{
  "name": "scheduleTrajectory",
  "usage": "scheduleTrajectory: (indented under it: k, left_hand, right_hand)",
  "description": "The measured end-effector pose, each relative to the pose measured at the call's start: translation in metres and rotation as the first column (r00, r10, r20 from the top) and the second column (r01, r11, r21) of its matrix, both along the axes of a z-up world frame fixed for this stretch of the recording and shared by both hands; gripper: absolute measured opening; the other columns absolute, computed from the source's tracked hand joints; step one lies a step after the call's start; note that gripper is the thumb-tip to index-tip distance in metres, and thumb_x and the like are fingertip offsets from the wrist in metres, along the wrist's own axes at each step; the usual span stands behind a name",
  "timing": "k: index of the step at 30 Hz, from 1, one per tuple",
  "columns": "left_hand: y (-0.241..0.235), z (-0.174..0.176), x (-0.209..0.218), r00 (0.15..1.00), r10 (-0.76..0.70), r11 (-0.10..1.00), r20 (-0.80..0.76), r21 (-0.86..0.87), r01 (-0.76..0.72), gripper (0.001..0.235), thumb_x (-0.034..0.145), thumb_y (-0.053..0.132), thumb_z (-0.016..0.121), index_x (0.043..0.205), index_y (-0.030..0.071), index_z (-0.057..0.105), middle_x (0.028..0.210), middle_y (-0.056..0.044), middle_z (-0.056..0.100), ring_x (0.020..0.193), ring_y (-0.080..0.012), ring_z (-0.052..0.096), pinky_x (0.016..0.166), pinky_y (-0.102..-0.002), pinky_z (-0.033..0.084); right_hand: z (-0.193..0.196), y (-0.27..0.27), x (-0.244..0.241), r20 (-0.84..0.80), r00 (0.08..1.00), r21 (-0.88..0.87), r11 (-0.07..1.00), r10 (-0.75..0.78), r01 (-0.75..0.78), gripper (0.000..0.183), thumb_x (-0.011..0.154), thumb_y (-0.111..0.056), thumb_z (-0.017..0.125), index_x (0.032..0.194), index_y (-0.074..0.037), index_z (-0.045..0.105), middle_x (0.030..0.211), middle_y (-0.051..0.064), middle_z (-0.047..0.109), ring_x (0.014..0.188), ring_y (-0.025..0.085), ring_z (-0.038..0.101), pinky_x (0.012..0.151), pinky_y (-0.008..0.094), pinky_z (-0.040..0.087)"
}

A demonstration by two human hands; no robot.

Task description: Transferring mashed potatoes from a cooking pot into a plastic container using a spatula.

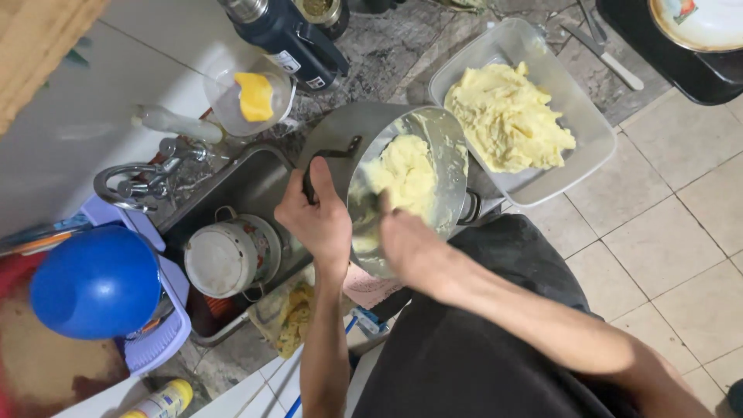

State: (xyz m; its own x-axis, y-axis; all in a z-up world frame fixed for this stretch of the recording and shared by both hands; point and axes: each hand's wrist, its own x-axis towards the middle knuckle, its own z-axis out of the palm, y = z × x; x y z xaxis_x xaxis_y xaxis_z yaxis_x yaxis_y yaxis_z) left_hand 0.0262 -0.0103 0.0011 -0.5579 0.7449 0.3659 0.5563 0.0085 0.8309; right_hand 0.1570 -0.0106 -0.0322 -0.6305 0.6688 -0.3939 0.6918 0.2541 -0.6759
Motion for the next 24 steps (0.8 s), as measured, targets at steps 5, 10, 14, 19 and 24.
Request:
scheduleTrajectory:
  k: [5,10,14,19,24]
  left_hand:
    - [-0.006,-0.002,0.000,1.000,0.011,0.998,0.008,-0.062,-0.011,0.038,0.105,0.020,0.065,0.077,-0.005,0.057,0.055,-0.004,0.042,0.054,-0.0065,0.036,0.047,-0.033,0.027]
    - [-0.006,0.002,0.002,1.000,0.009,1.000,0.017,-0.025,-0.009,0.036,0.105,0.019,0.064,0.079,-0.004,0.057,0.057,-0.003,0.041,0.055,-0.0067,0.034,0.048,-0.032,0.026]
    - [-0.007,-0.002,0.003,1.000,0.010,0.999,0.013,-0.035,-0.010,0.036,0.105,0.018,0.065,0.079,-0.004,0.056,0.057,-0.004,0.039,0.055,-0.0064,0.034,0.047,-0.031,0.026]
    - [-0.006,0.001,0.006,1.000,-0.005,1.000,0.031,-0.019,0.006,0.035,0.105,0.017,0.065,0.078,-0.004,0.056,0.057,-0.004,0.042,0.055,-0.0046,0.036,0.047,-0.031,0.028]
    - [-0.005,0.002,0.007,1.000,-0.008,0.999,0.024,-0.049,0.009,0.035,0.104,0.016,0.066,0.077,-0.004,0.055,0.055,-0.004,0.040,0.054,-0.0045,0.035,0.047,-0.031,0.026]
  right_hand:
    - [-0.026,0.007,-0.012,0.185,0.982,-0.266,0.960,-0.034,0.083,0.070,0.091,0.015,0.039,0.153,0.021,0.008,0.102,0.036,0.067,0.085,0.042,0.074,0.072,0.043,0.064]
    - [-0.009,-0.031,0.000,-0.001,0.998,0.007,0.998,0.062,-0.062,0.082,0.071,0.023,0.045,0.149,0.022,0.017,0.103,0.042,0.065,0.092,0.045,0.071,0.081,0.045,0.059]
    - [-0.048,-0.015,-0.008,0.203,0.977,-0.211,0.977,0.060,-0.016,0.073,0.087,0.018,0.041,0.152,0.020,0.010,0.110,0.039,0.062,0.092,0.045,0.072,0.079,0.044,0.063]
    - [-0.027,-0.048,0.010,0.037,0.998,0.006,0.999,0.049,-0.049,0.073,0.079,0.019,0.046,0.147,0.020,0.023,0.107,0.041,0.064,0.092,0.045,0.071,0.078,0.045,0.059]
    - [-0.064,-0.022,0.009,0.269,0.958,-0.231,0.972,0.098,-0.035,0.070,0.090,0.011,0.046,0.151,0.024,0.012,0.097,0.032,0.070,0.088,0.039,0.075,0.071,0.040,0.062]
